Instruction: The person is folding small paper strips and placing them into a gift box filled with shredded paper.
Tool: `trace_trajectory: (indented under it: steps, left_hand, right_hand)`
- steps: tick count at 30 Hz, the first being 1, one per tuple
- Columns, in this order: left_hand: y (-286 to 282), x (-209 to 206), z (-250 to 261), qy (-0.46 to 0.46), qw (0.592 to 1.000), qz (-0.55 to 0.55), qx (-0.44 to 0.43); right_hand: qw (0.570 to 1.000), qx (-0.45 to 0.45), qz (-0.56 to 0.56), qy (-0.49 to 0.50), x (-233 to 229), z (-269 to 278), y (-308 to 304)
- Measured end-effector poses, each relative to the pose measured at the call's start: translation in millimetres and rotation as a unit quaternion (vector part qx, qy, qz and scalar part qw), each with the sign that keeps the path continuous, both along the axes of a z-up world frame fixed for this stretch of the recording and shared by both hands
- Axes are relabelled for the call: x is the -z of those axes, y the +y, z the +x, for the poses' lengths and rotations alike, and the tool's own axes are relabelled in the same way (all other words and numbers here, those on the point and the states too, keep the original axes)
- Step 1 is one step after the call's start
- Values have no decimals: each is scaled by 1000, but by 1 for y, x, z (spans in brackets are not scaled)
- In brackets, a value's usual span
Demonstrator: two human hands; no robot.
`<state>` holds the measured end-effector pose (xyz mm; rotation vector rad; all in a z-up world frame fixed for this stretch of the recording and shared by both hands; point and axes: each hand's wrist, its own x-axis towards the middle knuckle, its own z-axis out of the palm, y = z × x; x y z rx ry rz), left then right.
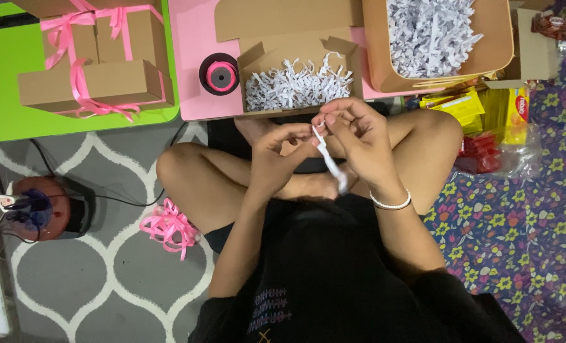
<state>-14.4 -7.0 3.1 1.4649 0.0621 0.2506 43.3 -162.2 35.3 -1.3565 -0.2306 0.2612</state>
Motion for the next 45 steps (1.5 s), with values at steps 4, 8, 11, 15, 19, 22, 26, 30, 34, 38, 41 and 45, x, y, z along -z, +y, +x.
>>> trace_trajectory:
  steps: [4,8,11,15,19,22,26,30,34,38,41,45]
  left_hand:
    - [4,-1,2,5,1000,-2,-4]
    - [6,-7,4,7,1000,-6,-18]
    - [5,-10,7,4,1000,7,-25]
    - [5,-17,9,29,999,19,-5]
    - [10,-3,10,43,998,46,-4]
    - [9,0,11,49,998,-31,-18]
    - [15,-6,16,77,992,-104,-5]
    - [16,-1,21,20,993,-107,-52]
    - [17,-7,28,-2,992,-52,-119]
    - [10,-9,32,-19,985,-35,-168]
    - [8,-7,31,-21,984,-41,-171]
    - [4,-4,22,-8,987,-25,-156]
  right_hand:
    - [1000,-2,21,-7,1,2,-1]
    - [999,-29,-9,-40,-4,4,-1]
    - [996,-59,-40,-45,9,0,0]
    - [991,0,-108,-80,11,2,9]
    - [987,48,-138,-68,-5,22,8]
    - [978,39,-158,-134,-7,44,8]
    - [919,2,-304,-251,-18,61,17]
    - [902,27,-280,-327,-24,56,28]
    - [965,5,-177,-192,6,16,27]
    - [994,-11,-94,49,43,-14,21]
    - [989,66,-68,113,43,-11,12]
    - [993,107,11,44,42,-1,4]
